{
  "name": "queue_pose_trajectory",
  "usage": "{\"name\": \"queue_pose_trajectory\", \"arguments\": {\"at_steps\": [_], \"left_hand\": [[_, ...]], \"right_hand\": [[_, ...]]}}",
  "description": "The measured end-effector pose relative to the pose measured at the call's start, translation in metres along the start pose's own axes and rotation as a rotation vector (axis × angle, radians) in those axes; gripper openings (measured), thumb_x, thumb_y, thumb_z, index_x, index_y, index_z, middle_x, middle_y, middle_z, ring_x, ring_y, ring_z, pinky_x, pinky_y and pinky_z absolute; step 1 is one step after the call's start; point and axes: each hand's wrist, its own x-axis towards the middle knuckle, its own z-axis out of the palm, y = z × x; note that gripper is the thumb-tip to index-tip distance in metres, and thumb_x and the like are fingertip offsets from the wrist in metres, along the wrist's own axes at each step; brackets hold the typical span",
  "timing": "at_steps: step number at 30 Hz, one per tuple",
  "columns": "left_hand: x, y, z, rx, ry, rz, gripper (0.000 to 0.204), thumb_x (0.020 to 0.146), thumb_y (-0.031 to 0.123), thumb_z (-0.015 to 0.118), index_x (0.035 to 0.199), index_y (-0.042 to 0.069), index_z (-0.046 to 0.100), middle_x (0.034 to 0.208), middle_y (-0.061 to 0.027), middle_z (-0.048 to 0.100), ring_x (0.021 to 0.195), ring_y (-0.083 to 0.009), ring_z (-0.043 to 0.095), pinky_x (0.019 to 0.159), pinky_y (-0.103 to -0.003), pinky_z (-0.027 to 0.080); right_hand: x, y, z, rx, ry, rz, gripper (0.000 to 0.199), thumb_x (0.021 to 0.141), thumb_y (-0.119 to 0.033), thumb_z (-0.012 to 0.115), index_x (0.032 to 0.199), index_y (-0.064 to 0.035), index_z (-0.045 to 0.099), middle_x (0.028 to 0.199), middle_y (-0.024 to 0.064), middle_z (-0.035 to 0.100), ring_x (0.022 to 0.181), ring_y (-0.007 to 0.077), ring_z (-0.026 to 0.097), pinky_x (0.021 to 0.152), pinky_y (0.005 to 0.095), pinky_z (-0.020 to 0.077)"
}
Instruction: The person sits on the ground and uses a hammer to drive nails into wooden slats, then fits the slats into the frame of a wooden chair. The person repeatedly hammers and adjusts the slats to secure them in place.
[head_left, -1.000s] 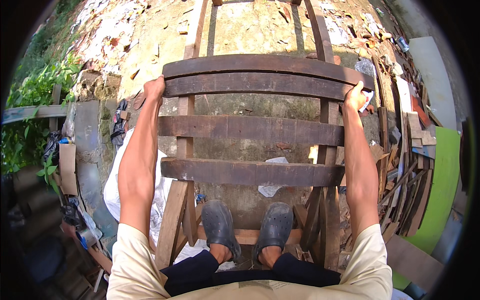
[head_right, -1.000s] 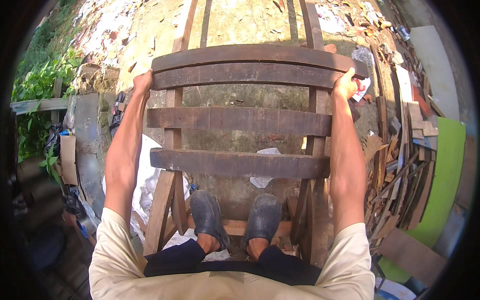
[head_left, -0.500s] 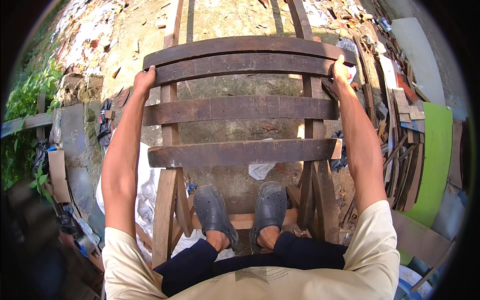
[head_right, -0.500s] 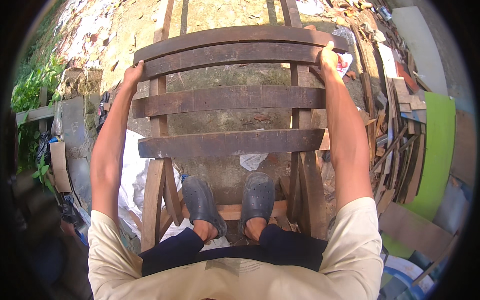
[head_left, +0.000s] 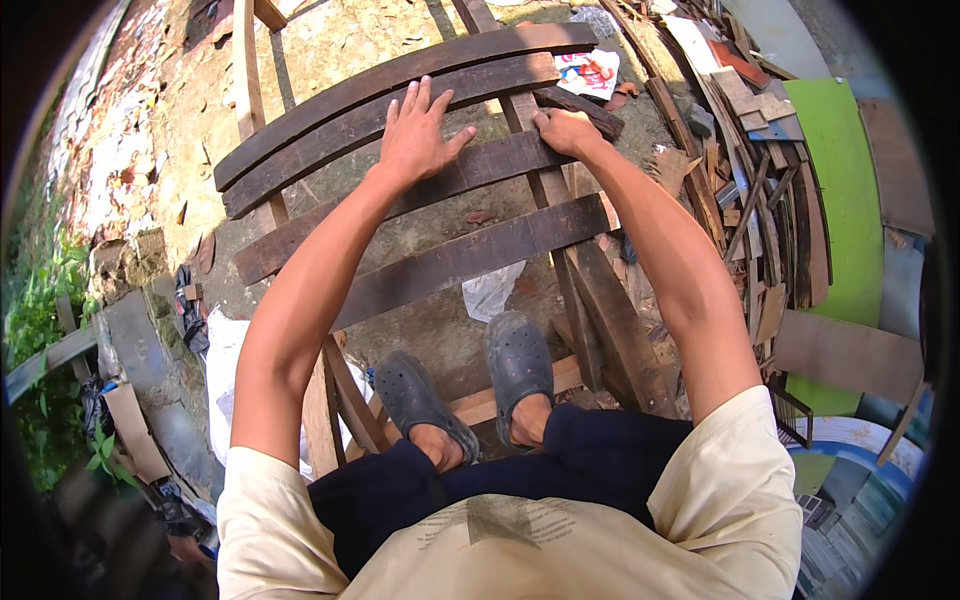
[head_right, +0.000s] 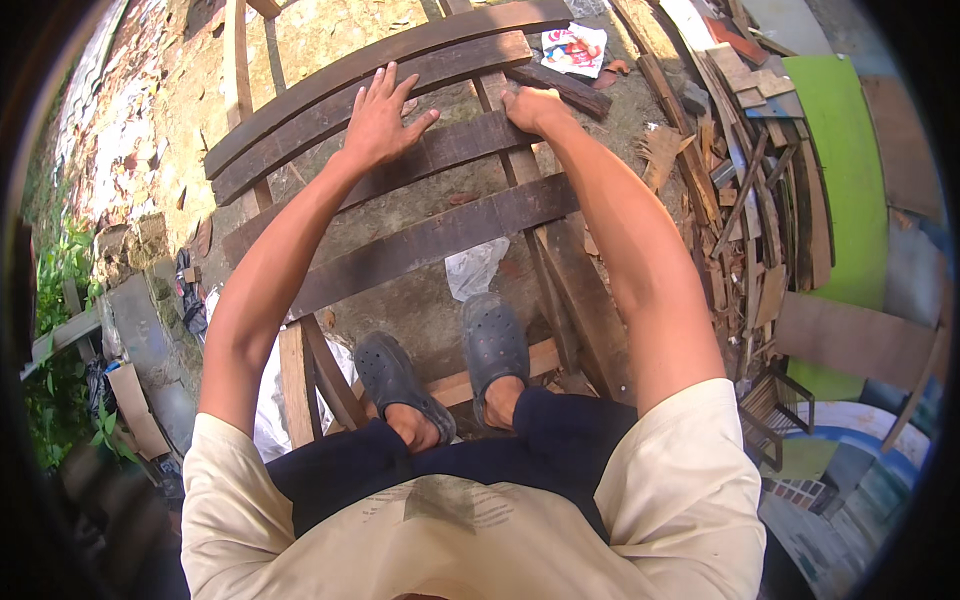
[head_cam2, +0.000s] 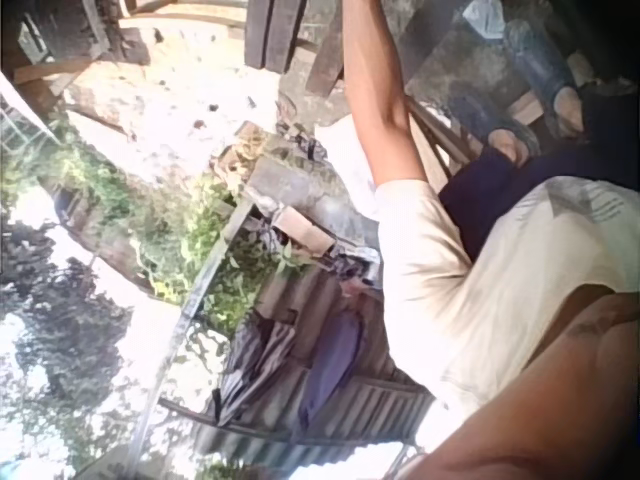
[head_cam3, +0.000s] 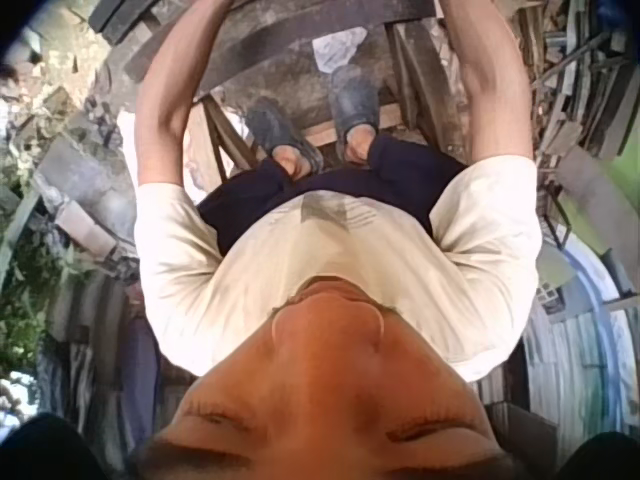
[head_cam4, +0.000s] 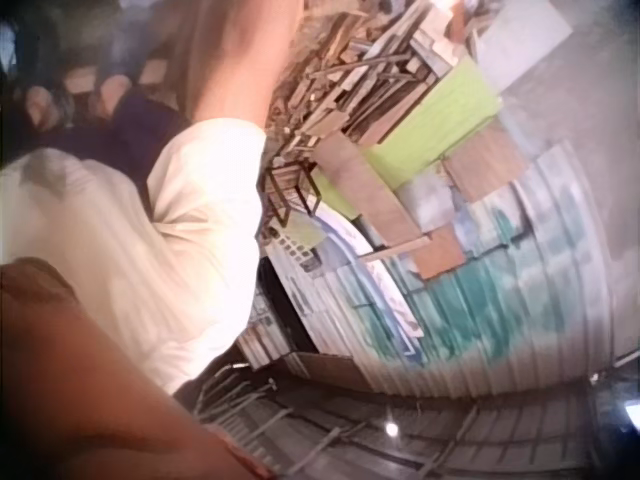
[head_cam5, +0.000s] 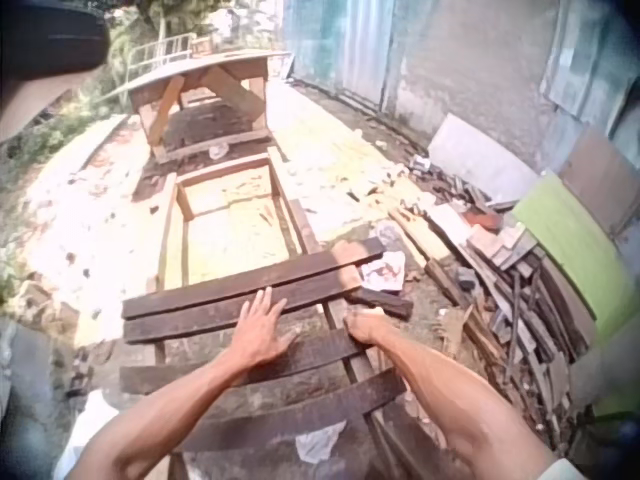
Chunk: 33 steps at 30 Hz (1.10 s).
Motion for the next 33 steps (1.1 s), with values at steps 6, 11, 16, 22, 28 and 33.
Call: {"name": "queue_pose_trajectory", "arguments": {"at_steps": [6, 11, 16, 22, 28, 33], "left_hand": [[-0.012, 0.015, 0.011, 0.027, -0.153, -0.107, 0.102, 0.085, 0.080, 0.049, 0.157, 0.009, 0.033, 0.165, -0.0216, 0.022, 0.155, -0.0355, 0.016, 0.123, -0.055, 0.014], [-0.015, 0.078, 0.030, 0.098, -0.085, -0.101, 0.109, 0.081, 0.088, 0.044, 0.158, 0.012, 0.032, 0.163, -0.0191, 0.030, 0.154, -0.0336, 0.021, 0.123, -0.055, 0.013], [-0.004, 0.093, 0.031, 0.021, -0.229, -0.256, 0.098, 0.085, 0.084, 0.042, 0.146, 0.007, 0.050, 0.142, -0.0165, 0.057, 0.136, -0.0306, 0.049, 0.114, -0.052, 0.029], [0.001, 0.097, 0.030, 0.053, -0.201, -0.260, 0.089, 0.087, 0.081, 0.045, 0.131, 0.005, 0.063, 0.130, -0.0154, 0.065, 0.125, -0.0321, 0.058, 0.108, -0.048, 0.036], [0.000, 0.095, 0.032, 0.042, -0.142, -0.272, 0.083, 0.087, 0.078, 0.050, 0.129, 0.008, 0.065, 0.128, -0.0116, 0.067, 0.124, -0.0293, 0.059, 0.108, -0.047, 0.037], [-0.001, 0.094, 0.038, 0.066, -0.114, -0.260, 0.080, 0.086, 0.077, 0.051, 0.127, 0.010, 0.066, 0.128, -0.0101, 0.067, 0.121, -0.0286, 0.060, 0.107, -0.046, 0.037]], "right_hand": [[-0.029, -0.004, -0.003, 0.263, 0.079, -0.059, 0.072, 0.098, -0.059, 0.044, 0.144, -0.0031, 0.051, 0.141, 0.0229, 0.056, 0.133, 0.0414, 0.051, 0.113, 0.0484, 0.0373], [-0.039, 0.026, 0.011, 0.611, 0.303, 0.043, 0.067, 0.096, -0.053, 0.053, 0.139, -0.0012, 0.054, 0.136, 0.0286, 0.058, 0.130, 0.0417, 0.054, 0.110, 0.0446, 0.0414], [-0.086, 0.036, 0.014, 0.480, 0.004, 0.308, 0.082, 0.097, -0.070, 0.039, 0.135, 0.0010, 0.056, 0.129, 0.0289, 0.063, 0.125, 0.0423, 0.058, 0.106, 0.0489, 0.0439], [-0.103, -0.002, 0.025, 0.397, 0.311, 0.445, 0.064, 0.102, -0.059, 0.039, 0.114, 0.0007, 0.061, 0.099, 0.0258, 0.072, 0.094, 0.0435, 0.071, 0.086, 0.0516, 0.0537], [-0.102, -0.001, 0.022, 0.465, 0.384, 0.373, 0.056, 0.098, -0.053, 0.049, 0.109, 0.0005, 0.065, 0.097, 0.0238, 0.072, 0.091, 0.0395, 0.071, 0.083, 0.0485, 0.0552], [-0.097, 0.005, 0.031, 0.503, 0.412, 0.340, 0.058, 0.099, -0.053, 0.048, 0.113, 0.0006, 0.066, 0.091, 0.0243, 0.072, 0.084, 0.0410, 0.072, 0.079, 0.0481, 0.0564]]}}
